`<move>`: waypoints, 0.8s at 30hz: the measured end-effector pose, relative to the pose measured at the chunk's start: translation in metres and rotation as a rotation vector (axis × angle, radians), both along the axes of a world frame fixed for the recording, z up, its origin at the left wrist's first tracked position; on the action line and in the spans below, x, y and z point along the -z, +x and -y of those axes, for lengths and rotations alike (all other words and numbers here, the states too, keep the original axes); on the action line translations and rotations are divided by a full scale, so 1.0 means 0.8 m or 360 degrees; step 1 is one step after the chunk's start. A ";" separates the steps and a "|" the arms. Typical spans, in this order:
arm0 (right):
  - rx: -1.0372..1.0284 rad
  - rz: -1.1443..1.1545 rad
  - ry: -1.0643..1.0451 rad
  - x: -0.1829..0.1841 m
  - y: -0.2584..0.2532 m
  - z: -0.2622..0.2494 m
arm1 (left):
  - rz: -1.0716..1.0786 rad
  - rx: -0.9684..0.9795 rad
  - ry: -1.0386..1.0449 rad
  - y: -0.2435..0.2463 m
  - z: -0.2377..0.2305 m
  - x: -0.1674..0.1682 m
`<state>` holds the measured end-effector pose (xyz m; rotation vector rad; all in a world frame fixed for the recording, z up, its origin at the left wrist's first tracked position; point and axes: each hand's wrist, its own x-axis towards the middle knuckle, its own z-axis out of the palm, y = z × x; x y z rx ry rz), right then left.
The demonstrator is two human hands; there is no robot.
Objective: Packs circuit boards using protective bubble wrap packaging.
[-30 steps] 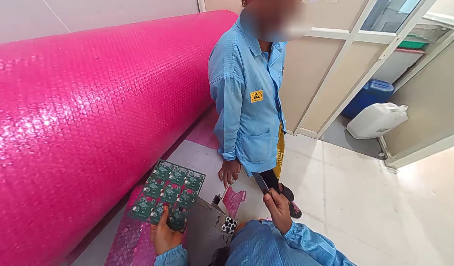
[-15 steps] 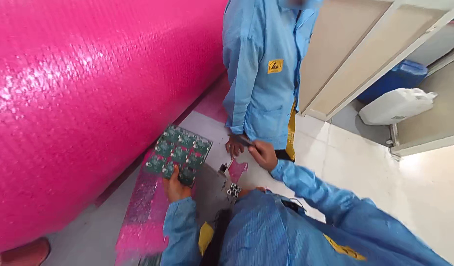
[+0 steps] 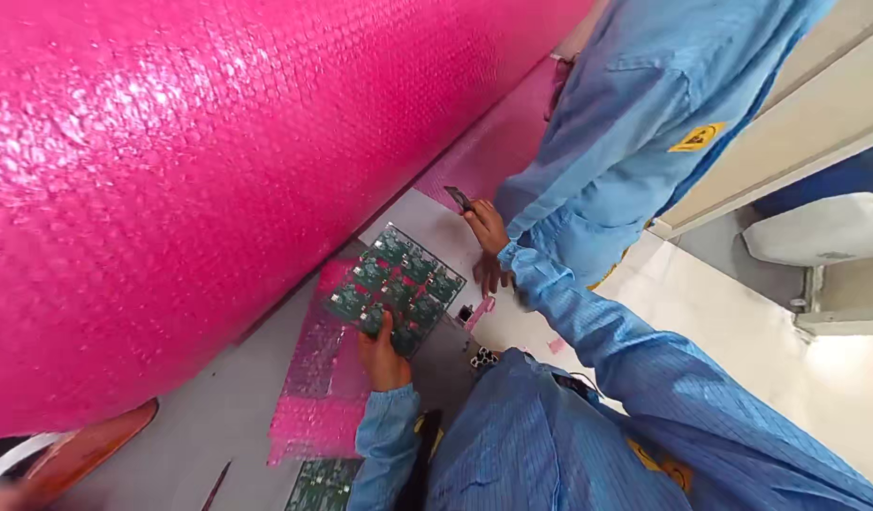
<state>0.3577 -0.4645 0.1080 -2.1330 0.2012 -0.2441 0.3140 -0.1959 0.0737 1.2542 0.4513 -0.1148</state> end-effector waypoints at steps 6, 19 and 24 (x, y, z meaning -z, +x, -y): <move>0.0385 0.0338 -0.0157 0.090 -0.005 0.080 | -0.0093 0.0195 0.0005 0.005 0.029 0.017; 0.0596 0.0187 -0.0293 0.057 -0.149 0.145 | -0.0353 0.0181 0.0139 -0.001 0.121 0.051; 0.0536 0.0106 -0.0135 0.073 -0.229 0.193 | -0.0414 0.0088 0.0195 0.010 0.161 0.079</move>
